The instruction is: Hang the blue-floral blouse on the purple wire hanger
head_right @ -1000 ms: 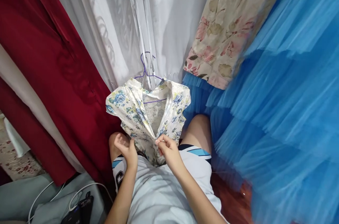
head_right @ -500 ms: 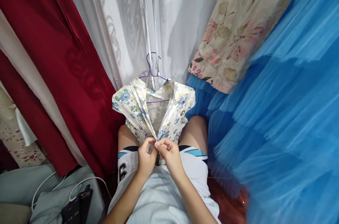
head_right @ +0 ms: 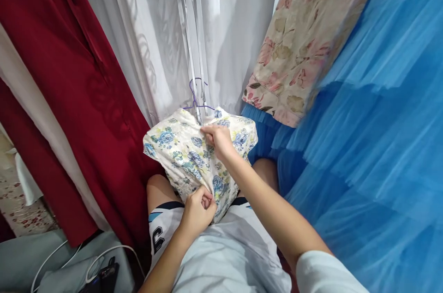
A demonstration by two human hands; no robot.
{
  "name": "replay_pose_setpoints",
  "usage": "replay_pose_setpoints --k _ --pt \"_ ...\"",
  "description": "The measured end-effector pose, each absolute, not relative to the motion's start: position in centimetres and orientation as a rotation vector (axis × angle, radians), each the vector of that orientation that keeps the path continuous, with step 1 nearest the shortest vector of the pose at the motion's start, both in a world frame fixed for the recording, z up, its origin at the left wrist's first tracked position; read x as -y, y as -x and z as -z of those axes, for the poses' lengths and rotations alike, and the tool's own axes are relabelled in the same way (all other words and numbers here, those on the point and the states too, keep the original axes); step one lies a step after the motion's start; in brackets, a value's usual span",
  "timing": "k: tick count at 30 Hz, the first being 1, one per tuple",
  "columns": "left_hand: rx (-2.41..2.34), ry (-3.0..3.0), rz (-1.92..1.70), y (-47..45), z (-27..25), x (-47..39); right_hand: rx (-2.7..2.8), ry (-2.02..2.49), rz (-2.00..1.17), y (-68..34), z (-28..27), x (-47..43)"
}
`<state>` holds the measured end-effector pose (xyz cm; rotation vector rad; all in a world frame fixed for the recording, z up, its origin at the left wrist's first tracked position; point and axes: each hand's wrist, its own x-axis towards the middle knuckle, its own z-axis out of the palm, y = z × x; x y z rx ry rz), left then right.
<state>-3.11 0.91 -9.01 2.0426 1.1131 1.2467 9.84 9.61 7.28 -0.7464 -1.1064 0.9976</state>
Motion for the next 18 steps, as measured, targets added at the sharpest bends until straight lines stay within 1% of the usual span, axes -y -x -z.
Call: replay_pose_setpoints --k 3,6,8,10,14,16,18 --pt "-1.083 -2.07 -1.187 2.8 9.1 -0.8 1.079 0.715 -0.917 -10.0 -9.5 -11.1" --pt "-1.025 -2.077 -1.109 3.4 8.8 -1.1 1.122 0.695 -0.885 -9.7 -9.7 -10.6" --pt "-0.971 -2.071 -1.106 4.1 7.3 -1.9 1.158 0.689 -0.86 -9.5 -9.3 -9.6" --pt "-0.946 -2.044 -1.23 4.9 4.4 -3.1 1.177 0.682 -0.825 -9.2 -8.9 -8.7" --pt "-0.924 -2.07 -1.673 6.3 -4.3 -5.8 1.225 0.678 -0.768 -9.1 -9.1 -7.4" --pt "-0.941 -2.276 -1.701 6.3 -8.3 -6.9 1.249 0.657 -0.722 -9.1 -9.5 -7.1" --pt "-0.975 -2.514 -1.621 5.8 -10.7 -7.8 1.256 0.631 -0.699 -9.1 -9.8 -7.1"
